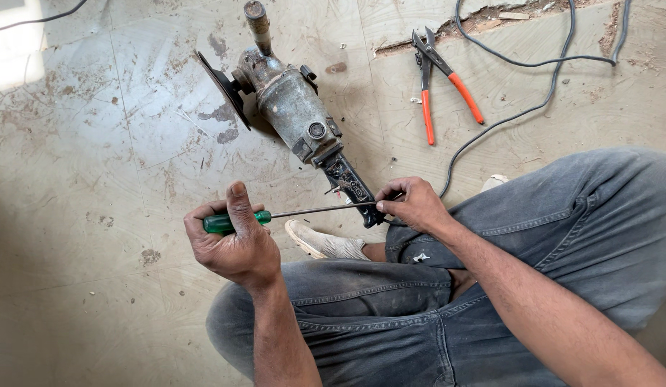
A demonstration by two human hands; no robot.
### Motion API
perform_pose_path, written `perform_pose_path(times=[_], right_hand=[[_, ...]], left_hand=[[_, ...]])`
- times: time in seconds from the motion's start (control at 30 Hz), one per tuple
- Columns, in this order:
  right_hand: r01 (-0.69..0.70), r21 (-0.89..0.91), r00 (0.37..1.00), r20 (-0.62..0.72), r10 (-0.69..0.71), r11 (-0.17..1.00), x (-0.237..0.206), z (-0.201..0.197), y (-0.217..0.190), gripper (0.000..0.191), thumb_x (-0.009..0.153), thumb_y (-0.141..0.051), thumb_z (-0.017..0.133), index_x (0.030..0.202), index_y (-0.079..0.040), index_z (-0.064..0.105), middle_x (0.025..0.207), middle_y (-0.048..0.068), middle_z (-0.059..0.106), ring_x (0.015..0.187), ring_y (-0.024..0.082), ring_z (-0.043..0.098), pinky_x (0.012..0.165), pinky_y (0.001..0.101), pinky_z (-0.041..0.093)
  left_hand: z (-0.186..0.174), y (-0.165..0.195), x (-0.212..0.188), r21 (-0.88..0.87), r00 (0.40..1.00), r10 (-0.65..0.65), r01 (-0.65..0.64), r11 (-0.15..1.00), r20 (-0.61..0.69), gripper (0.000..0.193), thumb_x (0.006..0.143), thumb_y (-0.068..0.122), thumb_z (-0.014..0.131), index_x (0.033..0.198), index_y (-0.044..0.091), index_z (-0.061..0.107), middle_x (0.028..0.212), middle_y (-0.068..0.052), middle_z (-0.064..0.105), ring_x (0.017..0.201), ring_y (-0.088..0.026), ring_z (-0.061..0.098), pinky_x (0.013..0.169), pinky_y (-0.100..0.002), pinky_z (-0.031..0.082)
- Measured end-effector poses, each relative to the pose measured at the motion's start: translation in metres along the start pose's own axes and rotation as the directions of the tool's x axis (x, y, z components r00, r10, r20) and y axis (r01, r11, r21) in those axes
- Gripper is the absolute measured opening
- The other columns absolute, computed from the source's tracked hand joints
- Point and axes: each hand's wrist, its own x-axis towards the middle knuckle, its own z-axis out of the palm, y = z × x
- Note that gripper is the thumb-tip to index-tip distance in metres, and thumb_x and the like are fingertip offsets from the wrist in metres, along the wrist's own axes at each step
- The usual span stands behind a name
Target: The person repairs a handheld power tool by opening the handle, adjusting internal wires, and reassembling the casing. They use a screwdriver and pliers to manipulate components and secure the housing.
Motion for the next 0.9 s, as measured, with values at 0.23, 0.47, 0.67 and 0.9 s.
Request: perform_pose_path(times=[0.23,0.47,0.67,0.9], right_hand=[[-0.034,-0.027,0.999,-0.013,0.034,0.999,-0.004,-0.002,-0.005,0.017,0.083,-0.014,0.081,0.098,-0.007,0.083,0.078,0.007,0.078,0.069,0.012,0.067,0.066,0.0282,0.055],[-0.039,0.011,0.999,-0.016,0.039,0.999,-0.002,-0.003,-0.004,0.018,0.08,-0.011,0.082,0.098,-0.007,0.083,0.081,0.005,0.079,0.071,0.01,0.07,0.068,0.0253,0.056],[-0.028,0.041,0.999,-0.02,0.029,0.999,-0.002,-0.003,-0.003,0.021,0.077,-0.01,0.082,0.097,-0.007,0.083,0.081,0.005,0.08,0.072,0.009,0.07,0.069,0.025,0.057],[0.086,-0.007,0.996,-0.032,-0.086,0.996,-0.011,-0.01,-0.021,0.024,0.083,-0.017,0.077,0.105,-0.007,0.074,0.091,0.006,0.074,0.084,0.013,0.068,0.076,0.0311,0.056]], left_hand=[[-0.002,0.004,-0.004,0.177,0.978,0.205,-0.21,0.962,0.047,0.033,0.103,0.024,0.079,0.109,0.003,0.055,0.082,-0.009,0.062,0.07,-0.013,0.065,0.06,-0.022,0.056],[-0.004,0.014,-0.022,-0.109,0.91,0.298,-0.278,0.955,0.289,0.06,0.113,0.015,0.069,0.159,0.005,0.032,0.097,-0.009,0.074,0.08,-0.01,0.072,0.065,-0.018,0.061],[0.005,0.033,-0.025,-0.147,0.784,0.496,-0.478,0.866,0.372,0.058,0.108,0.016,0.073,0.157,0.015,0.044,0.107,-0.014,0.076,0.093,-0.012,0.075,0.079,-0.021,0.067],[0.048,0.069,-0.023,-0.159,0.487,0.636,-0.706,0.69,0.599,0.052,0.109,0.02,0.075,0.153,0.021,0.048,0.106,-0.002,0.072,0.092,-0.014,0.066,0.081,-0.027,0.058]])
